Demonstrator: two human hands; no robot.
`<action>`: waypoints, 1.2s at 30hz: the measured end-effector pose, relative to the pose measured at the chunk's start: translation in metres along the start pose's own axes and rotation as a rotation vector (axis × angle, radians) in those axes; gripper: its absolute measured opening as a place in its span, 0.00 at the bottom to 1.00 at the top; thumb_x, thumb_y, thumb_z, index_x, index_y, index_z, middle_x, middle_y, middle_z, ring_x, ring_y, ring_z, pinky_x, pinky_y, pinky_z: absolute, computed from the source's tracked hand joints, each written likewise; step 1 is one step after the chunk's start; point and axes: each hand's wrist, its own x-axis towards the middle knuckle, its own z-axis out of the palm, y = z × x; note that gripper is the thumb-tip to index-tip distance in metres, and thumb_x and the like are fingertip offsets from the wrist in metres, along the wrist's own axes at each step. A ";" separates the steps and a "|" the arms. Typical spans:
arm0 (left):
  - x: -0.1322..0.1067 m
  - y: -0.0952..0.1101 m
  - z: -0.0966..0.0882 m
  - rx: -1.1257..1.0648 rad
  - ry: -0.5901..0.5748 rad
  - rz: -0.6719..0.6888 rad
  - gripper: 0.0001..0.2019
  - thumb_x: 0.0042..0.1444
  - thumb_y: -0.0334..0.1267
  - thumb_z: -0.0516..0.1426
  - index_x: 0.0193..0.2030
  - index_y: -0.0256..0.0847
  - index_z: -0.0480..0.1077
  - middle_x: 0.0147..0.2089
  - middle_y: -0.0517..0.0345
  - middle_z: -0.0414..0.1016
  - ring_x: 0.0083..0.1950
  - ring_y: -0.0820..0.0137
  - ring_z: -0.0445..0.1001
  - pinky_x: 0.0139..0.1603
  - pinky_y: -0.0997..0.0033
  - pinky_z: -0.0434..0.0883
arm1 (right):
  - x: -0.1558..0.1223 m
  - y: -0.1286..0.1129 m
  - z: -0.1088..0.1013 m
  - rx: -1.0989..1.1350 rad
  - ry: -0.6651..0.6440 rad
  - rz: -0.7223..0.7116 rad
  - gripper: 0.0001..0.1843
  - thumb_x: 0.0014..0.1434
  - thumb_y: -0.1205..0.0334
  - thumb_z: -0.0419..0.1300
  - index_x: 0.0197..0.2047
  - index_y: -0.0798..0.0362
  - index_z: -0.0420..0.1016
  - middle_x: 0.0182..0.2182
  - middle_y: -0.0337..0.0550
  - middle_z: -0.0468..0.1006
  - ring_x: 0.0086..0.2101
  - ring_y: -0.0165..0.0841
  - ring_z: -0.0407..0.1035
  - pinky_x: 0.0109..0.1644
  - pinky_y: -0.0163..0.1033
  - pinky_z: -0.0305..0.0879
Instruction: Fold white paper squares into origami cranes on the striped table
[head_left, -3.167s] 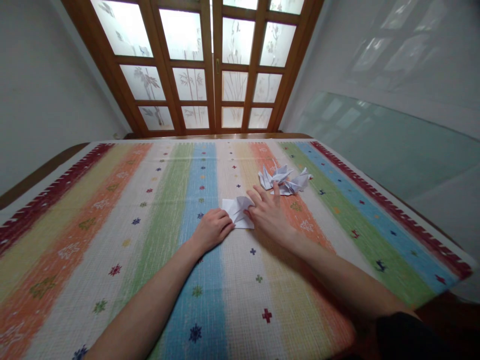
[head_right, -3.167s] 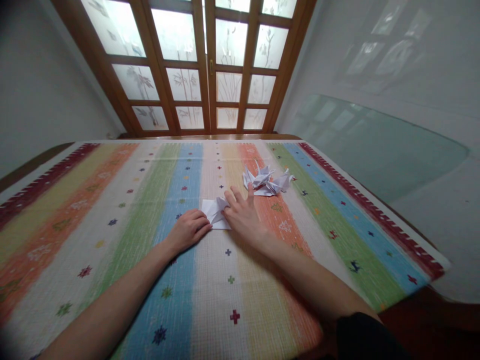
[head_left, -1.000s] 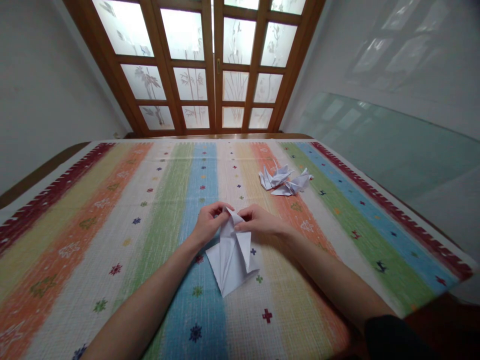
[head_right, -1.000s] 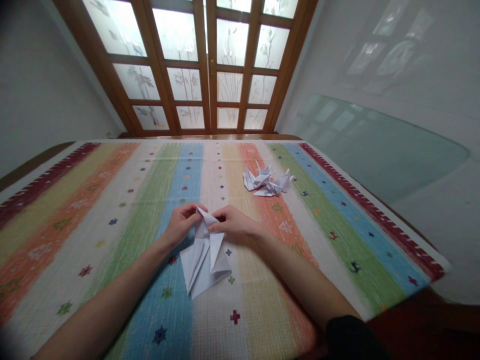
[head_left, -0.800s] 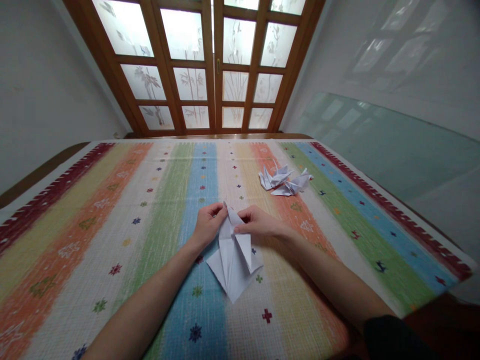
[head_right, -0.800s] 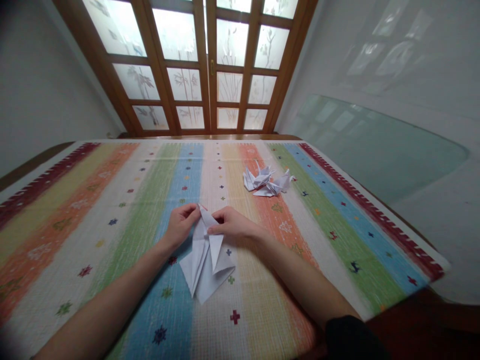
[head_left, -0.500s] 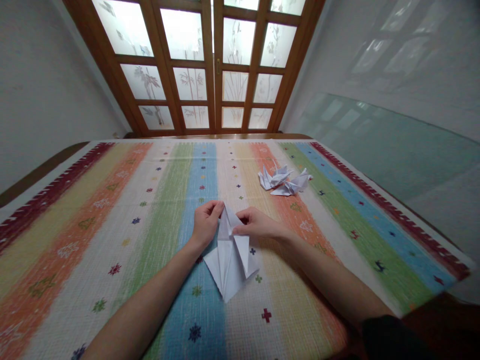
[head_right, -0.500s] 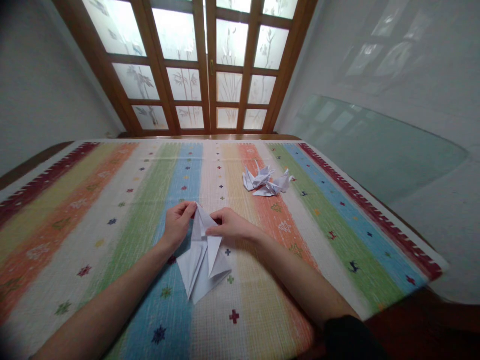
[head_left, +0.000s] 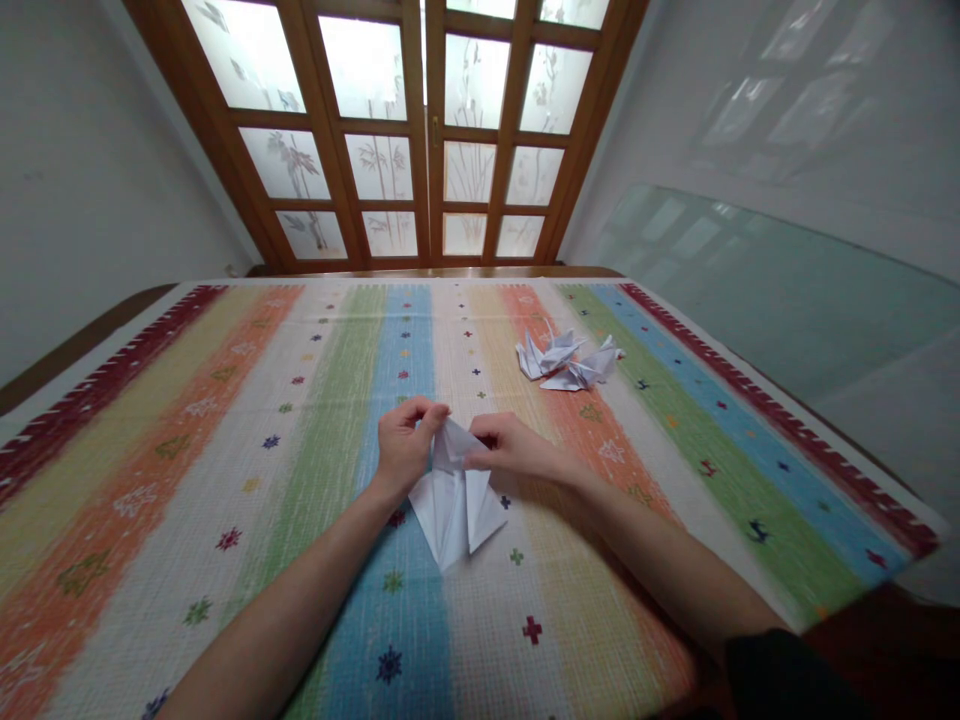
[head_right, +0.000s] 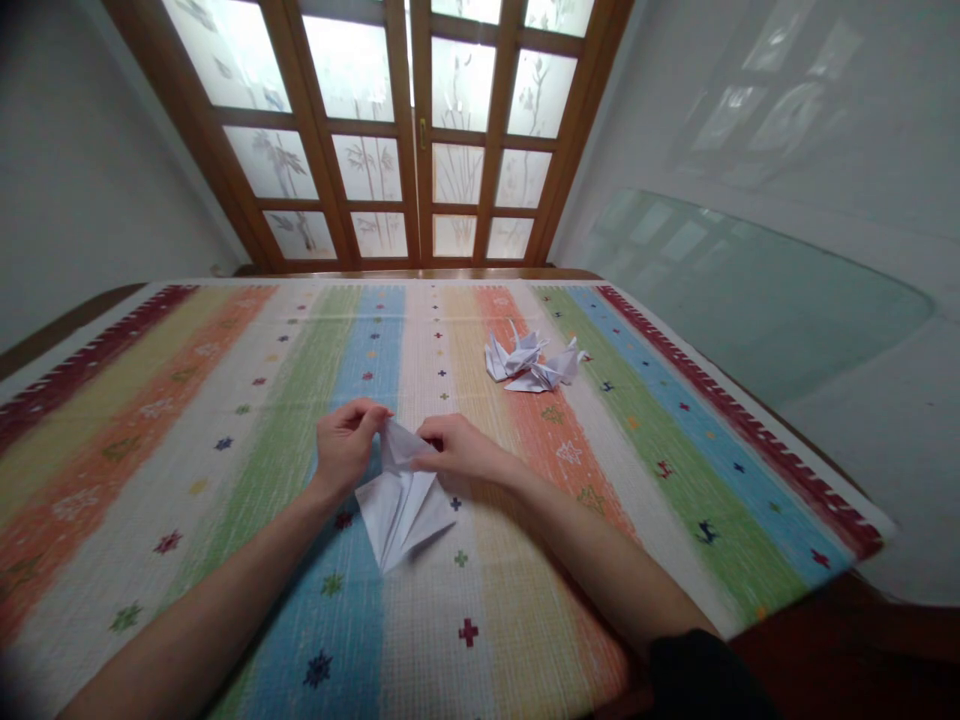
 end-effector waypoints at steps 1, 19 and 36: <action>0.000 0.000 -0.001 -0.019 -0.011 0.009 0.21 0.55 0.54 0.56 0.23 0.38 0.73 0.21 0.59 0.72 0.25 0.73 0.67 0.28 0.74 0.65 | 0.000 0.002 0.000 -0.080 0.072 -0.054 0.03 0.53 0.67 0.63 0.27 0.55 0.75 0.24 0.35 0.69 0.26 0.27 0.63 0.31 0.32 0.58; 0.003 -0.038 -0.012 0.462 -0.666 0.280 0.11 0.61 0.40 0.54 0.35 0.41 0.77 0.41 0.53 0.80 0.45 0.65 0.76 0.50 0.62 0.70 | -0.010 0.024 0.004 -0.814 -0.022 -0.352 0.12 0.56 0.71 0.57 0.43 0.54 0.76 0.38 0.48 0.79 0.37 0.36 0.69 0.41 0.40 0.63; -0.001 -0.041 -0.012 0.662 -0.664 0.417 0.08 0.57 0.34 0.56 0.39 0.44 0.76 0.48 0.54 0.79 0.57 0.58 0.69 0.58 0.50 0.64 | -0.082 -0.011 0.061 -0.779 0.018 -0.352 0.20 0.61 0.64 0.53 0.54 0.64 0.71 0.51 0.59 0.76 0.54 0.44 0.69 0.58 0.47 0.66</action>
